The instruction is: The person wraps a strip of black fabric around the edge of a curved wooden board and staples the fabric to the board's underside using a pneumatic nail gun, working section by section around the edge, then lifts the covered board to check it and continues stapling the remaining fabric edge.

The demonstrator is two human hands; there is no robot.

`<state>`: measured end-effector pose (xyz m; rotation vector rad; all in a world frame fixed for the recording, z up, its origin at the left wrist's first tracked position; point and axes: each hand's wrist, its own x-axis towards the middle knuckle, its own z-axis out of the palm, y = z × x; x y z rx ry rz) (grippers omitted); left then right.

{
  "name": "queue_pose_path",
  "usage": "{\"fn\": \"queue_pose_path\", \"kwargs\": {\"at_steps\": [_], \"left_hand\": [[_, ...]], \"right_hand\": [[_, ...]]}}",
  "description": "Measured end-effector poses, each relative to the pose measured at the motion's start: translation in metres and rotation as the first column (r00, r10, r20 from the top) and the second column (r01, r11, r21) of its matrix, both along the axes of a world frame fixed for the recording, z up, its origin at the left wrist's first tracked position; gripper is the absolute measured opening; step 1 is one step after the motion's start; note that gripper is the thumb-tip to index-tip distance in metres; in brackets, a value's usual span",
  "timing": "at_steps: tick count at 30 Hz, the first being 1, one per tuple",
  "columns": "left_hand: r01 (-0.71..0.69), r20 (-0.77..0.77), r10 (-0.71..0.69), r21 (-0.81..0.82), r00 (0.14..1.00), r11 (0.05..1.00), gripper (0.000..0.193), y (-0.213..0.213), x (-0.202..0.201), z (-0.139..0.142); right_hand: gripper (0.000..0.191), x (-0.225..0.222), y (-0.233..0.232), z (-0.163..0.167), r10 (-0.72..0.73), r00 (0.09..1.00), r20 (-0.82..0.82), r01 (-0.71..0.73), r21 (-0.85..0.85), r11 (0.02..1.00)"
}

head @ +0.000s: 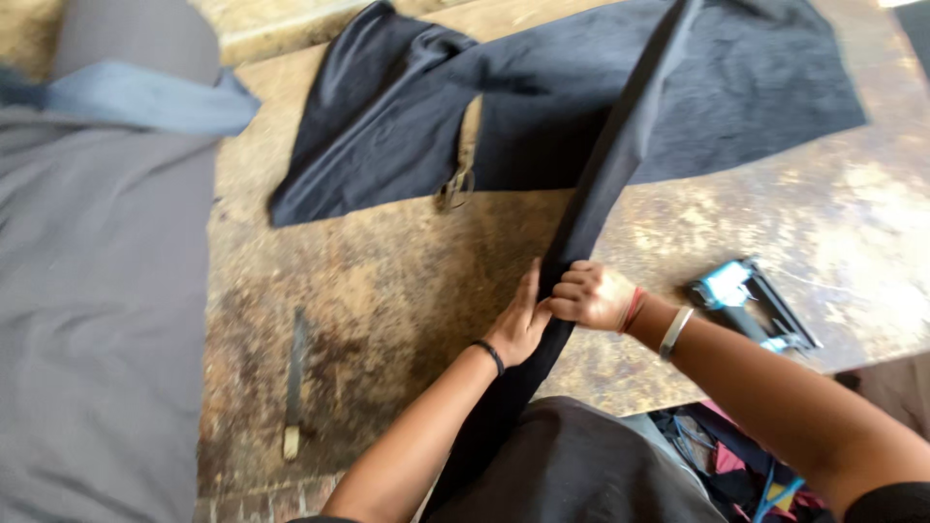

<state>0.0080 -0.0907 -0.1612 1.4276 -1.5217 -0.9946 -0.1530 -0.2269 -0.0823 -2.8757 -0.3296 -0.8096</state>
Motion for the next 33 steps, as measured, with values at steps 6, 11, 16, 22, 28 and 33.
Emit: {"fn": "queue_pose_path", "kwargs": {"at_steps": [6, 11, 16, 22, 28, 33], "left_hand": [[-0.106, 0.315, 0.035, 0.212, 0.948, 0.971, 0.086, -0.01, -0.012, 0.033], [-0.22, 0.343, 0.035, 0.516, 0.939, 0.828, 0.088, -0.019, -0.016, 0.057], [-0.234, 0.367, 0.057, 0.458, 0.929, 0.857, 0.088, -0.016, -0.013, 0.047], [-0.209, 0.33, 0.085, 0.363, 0.94, 0.908, 0.088, -0.012, -0.007, 0.02], [-0.182, 0.286, 0.044, 0.476, 0.957, 0.861, 0.087, -0.011, -0.004, 0.025], [-0.203, 0.293, 0.057, 0.495, 0.954, 0.845, 0.088, -0.011, -0.007, 0.028]], "right_hand": [[0.013, -0.017, 0.029, -0.023, -0.376, 0.915, -0.147, 0.399, 0.193, 0.896], [0.011, -0.059, 0.023, -0.047, -0.594, 0.231, -0.77, 0.939, 0.016, 0.345], [0.082, -0.185, 0.0, -0.056, -0.668, -0.249, -0.701, 0.958, -0.076, -0.278], [0.111, -0.191, -0.006, -0.077, -0.58, -0.313, -0.752, 0.873, 0.012, -0.487], [0.096, -0.202, -0.005, -0.081, -0.512, -0.212, -0.832, 0.918, 0.01, -0.396], [0.056, -0.163, 0.043, -0.067, -0.41, 0.146, -0.9, 0.808, 0.348, -0.475]]}}
